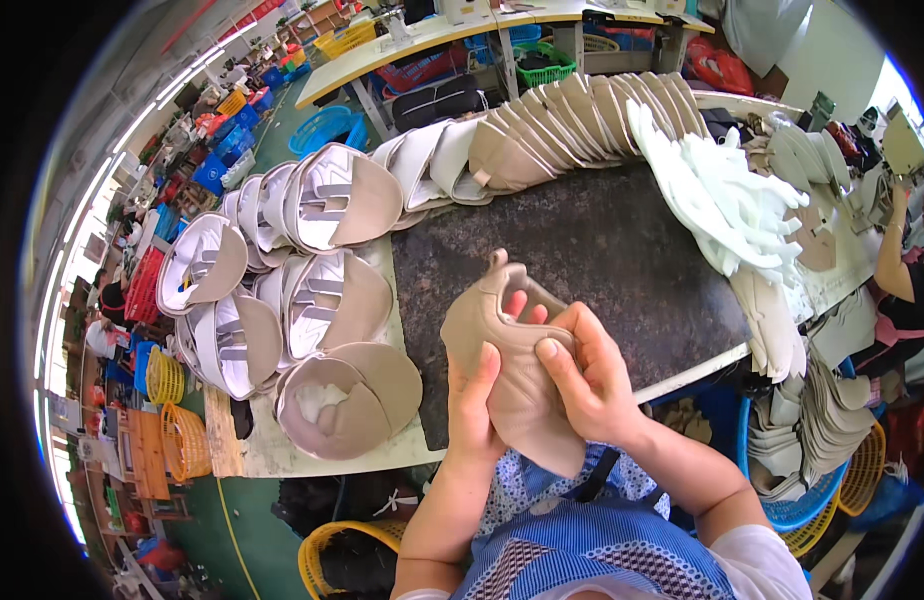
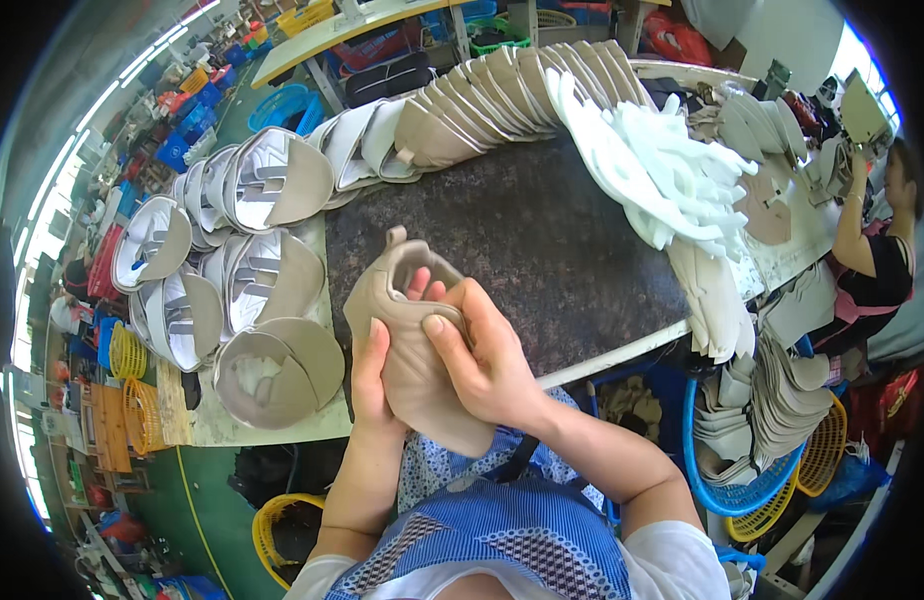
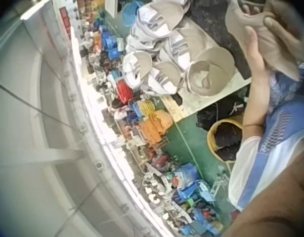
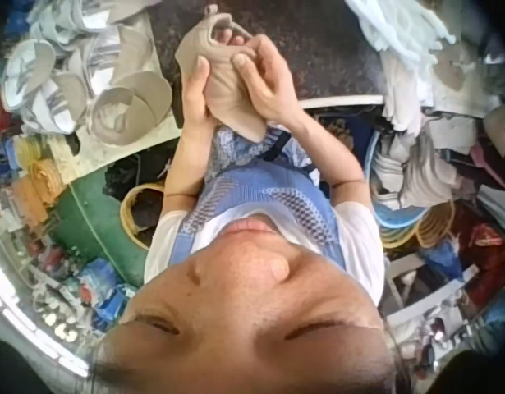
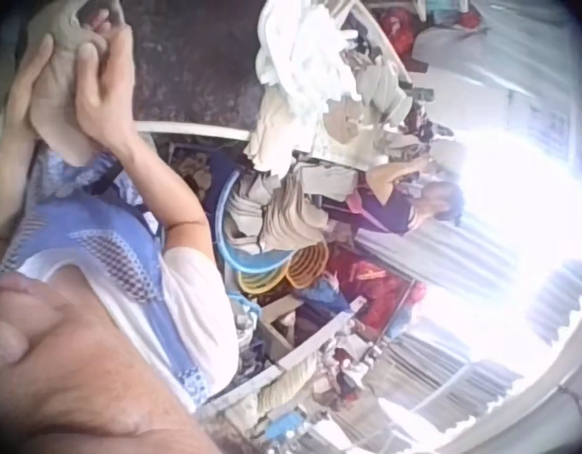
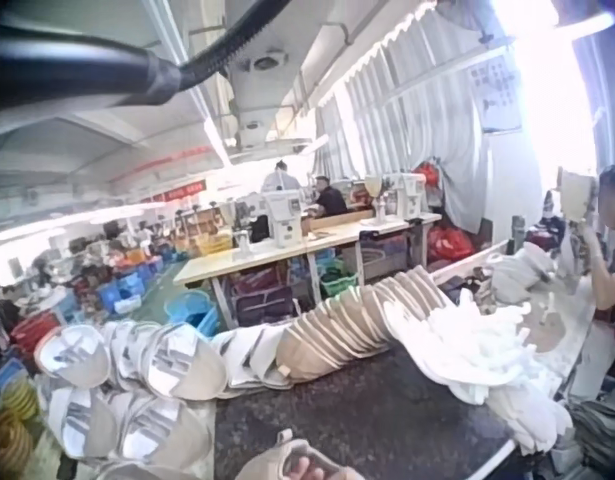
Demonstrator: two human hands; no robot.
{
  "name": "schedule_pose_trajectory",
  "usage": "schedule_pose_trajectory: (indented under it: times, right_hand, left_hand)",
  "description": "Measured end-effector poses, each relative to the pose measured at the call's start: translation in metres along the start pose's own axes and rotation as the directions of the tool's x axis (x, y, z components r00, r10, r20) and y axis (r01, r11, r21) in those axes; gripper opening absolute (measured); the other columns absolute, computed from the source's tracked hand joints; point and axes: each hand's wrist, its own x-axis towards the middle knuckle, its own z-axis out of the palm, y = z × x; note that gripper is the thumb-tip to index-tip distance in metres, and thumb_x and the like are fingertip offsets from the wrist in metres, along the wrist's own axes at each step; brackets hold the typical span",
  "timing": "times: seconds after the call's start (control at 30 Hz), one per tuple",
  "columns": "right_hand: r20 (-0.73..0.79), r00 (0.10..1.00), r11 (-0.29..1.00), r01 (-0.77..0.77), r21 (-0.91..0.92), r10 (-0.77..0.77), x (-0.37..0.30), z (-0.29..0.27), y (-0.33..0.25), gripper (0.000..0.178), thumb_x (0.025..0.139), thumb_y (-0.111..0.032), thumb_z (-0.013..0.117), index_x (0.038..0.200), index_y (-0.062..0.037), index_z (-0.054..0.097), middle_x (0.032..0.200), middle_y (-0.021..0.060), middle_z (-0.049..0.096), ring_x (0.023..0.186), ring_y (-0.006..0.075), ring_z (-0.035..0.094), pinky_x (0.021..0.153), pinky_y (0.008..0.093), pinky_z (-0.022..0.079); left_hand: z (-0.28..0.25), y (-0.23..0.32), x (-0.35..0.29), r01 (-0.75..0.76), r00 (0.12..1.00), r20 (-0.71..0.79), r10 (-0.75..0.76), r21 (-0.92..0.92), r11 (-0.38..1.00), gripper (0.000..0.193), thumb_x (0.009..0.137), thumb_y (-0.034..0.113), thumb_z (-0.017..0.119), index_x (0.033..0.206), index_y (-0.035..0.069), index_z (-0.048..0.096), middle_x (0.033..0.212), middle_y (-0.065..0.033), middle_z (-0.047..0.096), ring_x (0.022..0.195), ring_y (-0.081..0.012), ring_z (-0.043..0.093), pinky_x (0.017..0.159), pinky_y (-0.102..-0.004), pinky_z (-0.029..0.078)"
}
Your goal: The person turns shoe upper pieces by hand and inserts white foam padding into them.
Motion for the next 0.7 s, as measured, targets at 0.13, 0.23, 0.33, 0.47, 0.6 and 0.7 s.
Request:
schedule_pose_trajectory:
  times: [0.13,0.23,0.33,0.47,0.6,0.7]
  right_hand:
    - [0.077,0.989,0.947,-0.143,0.289,0.126,0.000,-0.006,0.009,0.012,0.101,-0.010,0.057,0.107,0.0002,0.055,0.100,0.0068,0.061,0.094,0.0087,0.057,0.076,0.0251,0.048]
    - [-0.025,0.978,0.970,0.200,-0.141,-0.205,0.016,-0.036,-0.008,0.022,0.094,-0.007,0.064,0.113,0.0025,0.059,0.111,0.0128,0.065,0.103,0.0167,0.063,0.083,0.0300,0.052]
    - [0.315,0.754,0.604,0.653,-0.457,-0.577,0.017,-0.040,-0.057,0.031,0.080,-0.011,0.071,0.107,0.0018,0.064,0.103,0.0160,0.067,0.095,0.0303,0.066,0.087,0.0383,0.054]
    - [0.468,0.881,0.475,0.385,-0.792,0.066,0.038,-0.043,-0.003,0.029,0.077,-0.017,0.068,0.101,-0.0017,0.067,0.099,0.0221,0.066,0.089,0.0382,0.066,0.076,0.0453,0.054]
    - [0.494,0.834,0.381,0.552,-0.742,-0.246,0.033,-0.085,0.032,0.031,0.072,-0.022,0.069,0.097,-0.0040,0.066,0.094,0.0192,0.063,0.093,0.0329,0.064,0.078,0.0415,0.055]
    - [0.464,0.862,0.179,0.499,-0.848,-0.205,0.037,-0.066,0.054,0.030,0.070,-0.019,0.070,0.096,-0.0044,0.066,0.095,0.0156,0.063,0.092,0.0316,0.064,0.081,0.0391,0.054]
  left_hand:
    - [0.003,0.006,0.004,-0.097,0.994,-0.015,0.105,0.273,0.957,0.054,0.097,0.019,0.058,0.144,-0.003,0.041,0.137,-0.0183,0.054,0.125,-0.0272,0.055,0.111,-0.0423,0.042]
    - [0.005,0.026,0.014,-0.364,0.928,0.140,0.345,0.536,0.761,0.044,0.094,0.008,0.059,0.136,-0.004,0.049,0.124,-0.0195,0.062,0.112,-0.0259,0.064,0.101,-0.0392,0.051]
    - [0.005,0.020,0.029,-0.482,0.849,0.484,0.213,0.874,-0.061,0.035,0.091,0.010,0.063,0.124,0.001,0.059,0.117,-0.0178,0.065,0.101,-0.0283,0.067,0.085,-0.0414,0.054]
    - [-0.044,-0.049,0.028,-0.536,0.841,0.534,-0.089,0.798,-0.276,0.060,0.084,0.036,0.072,0.133,0.006,0.056,0.137,-0.0212,0.053,0.120,-0.0385,0.053,0.103,-0.0488,0.042]
    - [-0.030,-0.035,0.027,-0.566,0.824,0.424,-0.375,0.597,-0.569,0.063,0.083,0.041,0.074,0.127,-0.001,0.057,0.122,-0.0279,0.056,0.118,-0.0391,0.056,0.101,-0.0483,0.046]
    - [-0.017,-0.028,0.039,-0.523,0.852,0.367,-0.374,0.653,-0.548,0.046,0.081,0.024,0.074,0.109,-0.006,0.052,0.103,-0.0276,0.062,0.097,-0.0378,0.065,0.078,-0.0454,0.058]
